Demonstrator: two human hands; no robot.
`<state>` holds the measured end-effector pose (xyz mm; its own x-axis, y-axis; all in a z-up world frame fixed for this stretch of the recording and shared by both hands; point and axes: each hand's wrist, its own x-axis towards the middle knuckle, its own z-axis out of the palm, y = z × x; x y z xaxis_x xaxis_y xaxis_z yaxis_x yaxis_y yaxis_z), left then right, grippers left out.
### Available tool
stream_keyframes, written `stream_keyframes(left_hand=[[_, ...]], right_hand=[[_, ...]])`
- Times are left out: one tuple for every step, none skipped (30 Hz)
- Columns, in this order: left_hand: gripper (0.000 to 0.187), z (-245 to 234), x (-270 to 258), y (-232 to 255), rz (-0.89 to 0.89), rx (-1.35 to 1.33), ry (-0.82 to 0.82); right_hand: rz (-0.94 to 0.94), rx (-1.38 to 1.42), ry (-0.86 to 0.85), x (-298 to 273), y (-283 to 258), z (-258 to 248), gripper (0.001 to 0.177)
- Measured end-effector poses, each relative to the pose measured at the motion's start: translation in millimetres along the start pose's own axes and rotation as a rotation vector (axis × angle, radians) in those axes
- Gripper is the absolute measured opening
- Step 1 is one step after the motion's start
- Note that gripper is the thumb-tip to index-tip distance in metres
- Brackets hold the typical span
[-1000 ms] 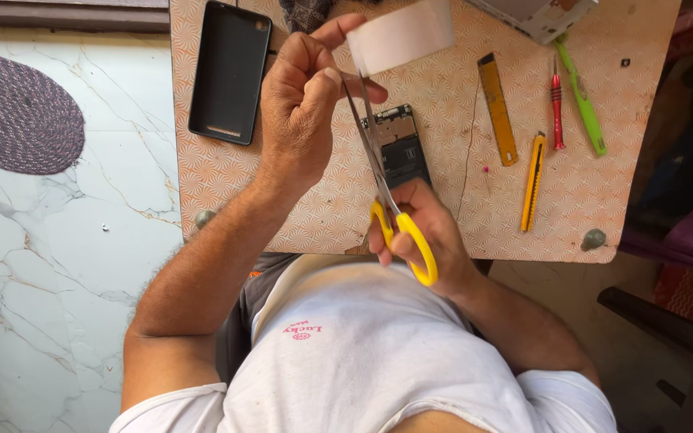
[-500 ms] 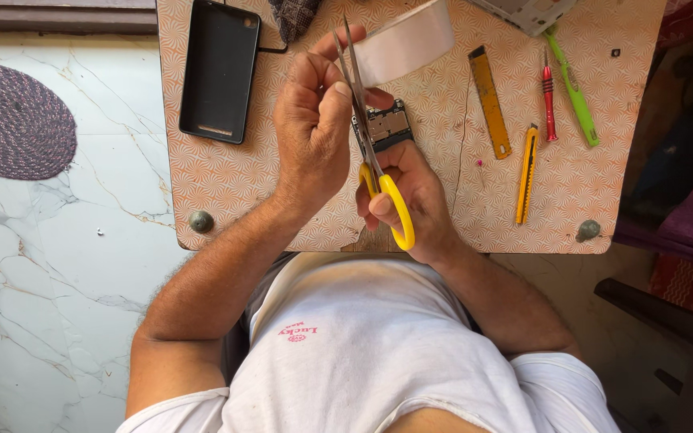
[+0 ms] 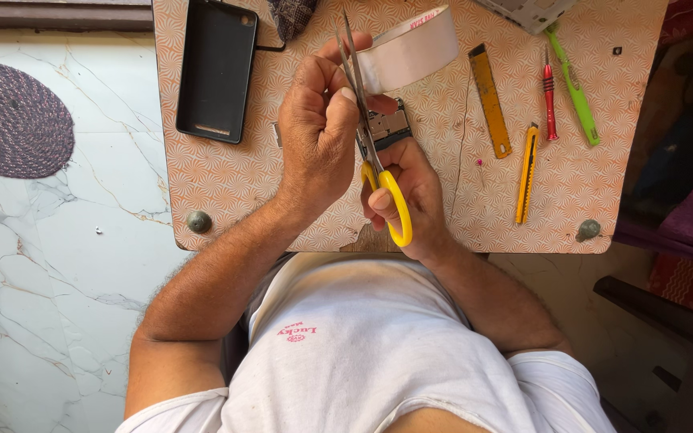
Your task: The person applies adhesive tape to the metal frame of a disassembled smartphone. They use scissors to cut the tape and a ruler to smooth it down along the edges. The person then aligns the internal components with the frame, preparing to reassemble the device.
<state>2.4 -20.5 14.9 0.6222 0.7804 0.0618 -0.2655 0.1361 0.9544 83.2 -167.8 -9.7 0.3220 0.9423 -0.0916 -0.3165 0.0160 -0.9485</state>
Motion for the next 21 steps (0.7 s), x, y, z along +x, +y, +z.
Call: stream_keyframes(left_hand=[[0.021, -0.3, 0.7, -2.1, 0.015, -0.011, -0.007], [0.022, -1.1, 0.7, -4.4, 0.017, -0.022, -0.01], [0.023, -1.9, 0.4, -7.1, 0.018, -0.033, -0.012], [0.024, -2.8, 0.0, -9.8, 0.019, -0.044, -0.015], [0.02, -3.5, -0.1, -12.5, 0.034, -0.061, -0.022], [0.017, -4.1, 0.1, -14.7, 0.049, -0.078, -0.029], [0.014, -5.0, 0.6, -16.1, 0.065, -0.094, -0.036], [0.014, -6.1, 0.8, -16.7, 0.064, -0.096, -0.039], [0.015, -6.8, 1.0, -16.7, 0.062, -0.098, -0.042], [0.015, -7.4, 1.2, -16.4, 0.06, -0.101, -0.045], [0.014, -7.7, 1.1, -15.8, 0.05, -0.095, -0.049], [0.013, -8.0, 0.5, -15.0, 0.039, -0.09, -0.053], [0.013, -8.3, -0.8, -14.3, 0.028, -0.085, -0.057], [0.012, -8.7, -2.2, -13.9, 0.017, -0.08, -0.061], [0.012, -9.1, -3.0, -14.0, 0.007, -0.076, -0.065], [0.011, -9.9, -3.4, -14.6, -0.002, -0.071, -0.07], [0.01, -10.9, -3.7, -16.0, -0.011, -0.121, -0.061], [0.009, -12.0, -4.2, -17.8, -0.021, -0.171, -0.052], [0.009, -13.6, -5.9, -19.6, -0.033, -0.221, -0.04], [0.009, -16.9, -6.4, -20.7, -0.028, -0.242, -0.047], [0.009, -21.9, -4.8, -20.2, -0.02, -0.26, -0.051]], right_hand=[[-0.001, 0.005, 0.003, -0.5, 0.9, 0.1, 0.065], [-0.002, 0.011, 0.006, -0.9, 1.8, 0.1, 0.064], [-0.005, 0.008, 0.008, -1.5, 2.7, -0.1, 0.062], [-0.008, 0.006, 0.009, -2.0, 3.6, -0.3, 0.061], [-0.01, 0.004, 0.011, -2.7, 4.3, -0.5, 0.06], [0.002, 0.007, 0.025, -3.6, 5.2, 0.2, 0.059], [0.013, 0.011, 0.037, -3.8, 6.0, 1.3, 0.058], [0.025, 0.014, 0.05, -3.6, 6.6, 2.2, 0.056], [0.034, 0.01, 0.058, -3.5, 6.7, 2.6, 0.056], [0.043, 0.005, 0.066, -3.6, 6.4, 2.9, 0.057], [0.052, 0.001, 0.074, -3.5, 6.0, 3.1, 0.057], [0.042, 0.025, 0.03, -2.2, 4.8, 1.5, 0.058], [0.034, 0.048, -0.013, 0.2, 2.9, -1.6, 0.06], [0.026, 0.072, -0.056, 2.7, 1.4, -3.4, 0.062], [0.03, 0.132, -0.085, 5.5, 0.3, -3.8, 0.065], [0.035, 0.191, -0.114, 8.1, -1.2, -4.0, 0.068], [0.04, 0.25, -0.144, 10.2, -3.1, -4.2, 0.071], [0.048, 0.26, -0.149, 11.4, -6.0, -5.6, 0.072], [0.06, 0.272, -0.156, 10.8, -10.2, -8.7, 0.072], [0.072, 0.283, -0.162, 9.4, -14.6, -12.0, 0.073], [0.073, 0.253, -0.169, 8.8, -20.1, -16.3, 0.073]])
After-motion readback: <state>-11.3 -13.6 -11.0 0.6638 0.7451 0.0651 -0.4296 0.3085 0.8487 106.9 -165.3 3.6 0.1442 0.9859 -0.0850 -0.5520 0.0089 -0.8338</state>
